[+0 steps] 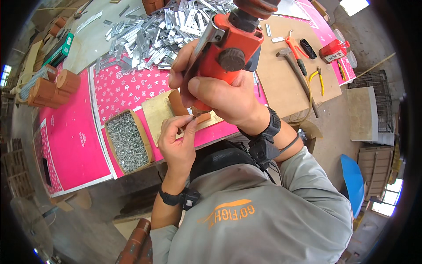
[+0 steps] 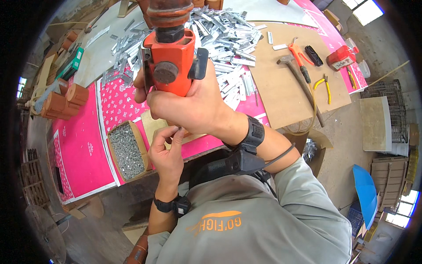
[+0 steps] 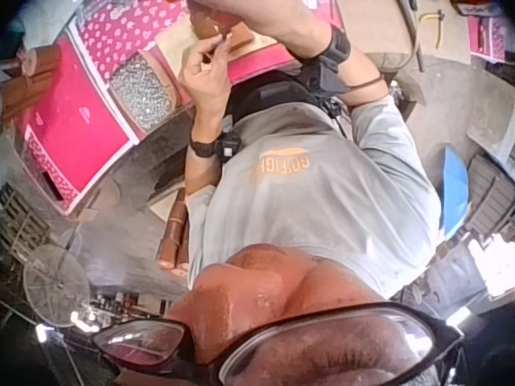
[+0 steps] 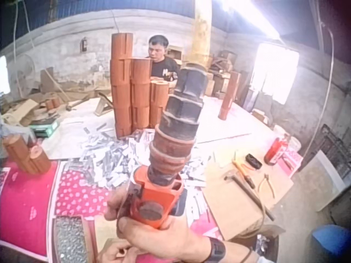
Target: Attaching metal plates to wooden cylindrical blocks using an electric screwdriver.
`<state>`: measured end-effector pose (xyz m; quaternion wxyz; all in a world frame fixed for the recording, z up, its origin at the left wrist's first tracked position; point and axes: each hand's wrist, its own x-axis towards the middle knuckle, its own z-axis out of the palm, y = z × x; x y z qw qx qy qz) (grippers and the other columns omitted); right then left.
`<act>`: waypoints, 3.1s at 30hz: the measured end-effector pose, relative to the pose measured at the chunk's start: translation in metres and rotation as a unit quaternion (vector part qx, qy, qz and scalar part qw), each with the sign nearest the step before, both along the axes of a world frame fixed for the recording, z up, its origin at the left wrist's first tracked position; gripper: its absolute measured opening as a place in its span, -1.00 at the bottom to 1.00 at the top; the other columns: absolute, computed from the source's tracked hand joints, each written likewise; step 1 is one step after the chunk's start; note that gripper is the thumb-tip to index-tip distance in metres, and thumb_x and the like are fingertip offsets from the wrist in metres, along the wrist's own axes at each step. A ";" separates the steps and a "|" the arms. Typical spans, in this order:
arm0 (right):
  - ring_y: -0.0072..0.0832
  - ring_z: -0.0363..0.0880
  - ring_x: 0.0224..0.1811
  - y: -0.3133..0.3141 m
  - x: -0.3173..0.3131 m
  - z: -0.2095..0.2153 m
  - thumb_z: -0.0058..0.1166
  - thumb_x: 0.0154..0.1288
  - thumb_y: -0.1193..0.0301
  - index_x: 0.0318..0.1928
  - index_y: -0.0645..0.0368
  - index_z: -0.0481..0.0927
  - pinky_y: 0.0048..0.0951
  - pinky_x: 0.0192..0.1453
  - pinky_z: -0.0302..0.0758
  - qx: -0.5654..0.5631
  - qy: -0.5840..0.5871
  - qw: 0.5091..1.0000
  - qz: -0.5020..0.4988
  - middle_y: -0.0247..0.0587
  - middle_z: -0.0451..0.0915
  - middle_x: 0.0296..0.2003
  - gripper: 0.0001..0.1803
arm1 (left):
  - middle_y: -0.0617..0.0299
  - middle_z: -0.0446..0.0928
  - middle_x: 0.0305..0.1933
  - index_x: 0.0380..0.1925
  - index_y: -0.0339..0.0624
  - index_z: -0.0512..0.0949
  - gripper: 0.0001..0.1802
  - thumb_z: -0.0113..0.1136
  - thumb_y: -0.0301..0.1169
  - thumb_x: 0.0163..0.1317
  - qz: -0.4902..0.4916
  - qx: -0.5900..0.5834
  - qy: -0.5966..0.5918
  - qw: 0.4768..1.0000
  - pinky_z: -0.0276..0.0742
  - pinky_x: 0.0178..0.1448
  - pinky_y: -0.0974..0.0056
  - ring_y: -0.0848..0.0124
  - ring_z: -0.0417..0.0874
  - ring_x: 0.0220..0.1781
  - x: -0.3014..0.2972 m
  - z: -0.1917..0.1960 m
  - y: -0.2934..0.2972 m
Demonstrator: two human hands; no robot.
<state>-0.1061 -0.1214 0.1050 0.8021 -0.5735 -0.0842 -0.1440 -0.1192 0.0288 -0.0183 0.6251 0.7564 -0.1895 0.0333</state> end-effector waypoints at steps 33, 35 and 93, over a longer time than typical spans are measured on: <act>-0.60 0.62 -0.33 0.004 0.036 -0.042 0.12 0.06 0.57 -0.16 0.33 0.57 -0.49 -0.20 0.60 -0.087 -0.071 0.993 -0.019 -0.27 0.67 -0.37 -0.73 | -0.06 0.18 0.45 0.32 -0.26 0.28 -0.13 0.54 -0.38 0.02 -0.075 0.035 -0.018 0.996 0.31 0.44 0.03 -0.01 0.25 0.46 0.019 -0.019 -0.007; -0.59 0.63 -0.35 0.004 0.036 -0.042 0.13 0.05 0.56 -0.17 0.32 0.57 -0.49 -0.20 0.60 -0.097 -0.076 0.992 -0.024 -0.28 0.67 -0.39 -0.73 | -0.06 0.17 0.45 0.38 -0.27 0.18 -0.02 0.56 -0.36 0.00 -0.084 0.049 -0.046 0.994 0.30 0.45 0.02 -0.02 0.24 0.46 0.020 -0.021 -0.007; -0.56 0.60 -0.43 0.000 0.011 0.017 -0.02 0.20 0.54 -0.10 0.32 0.57 -0.50 -0.36 0.54 -0.009 -0.010 1.000 -0.004 -0.16 0.65 -0.27 -0.73 | -0.06 0.68 -0.02 0.10 -0.39 0.44 -0.70 0.10 -0.48 0.45 -0.128 -0.154 0.256 0.946 0.69 -0.04 0.33 0.27 0.74 -0.01 0.021 0.022 0.023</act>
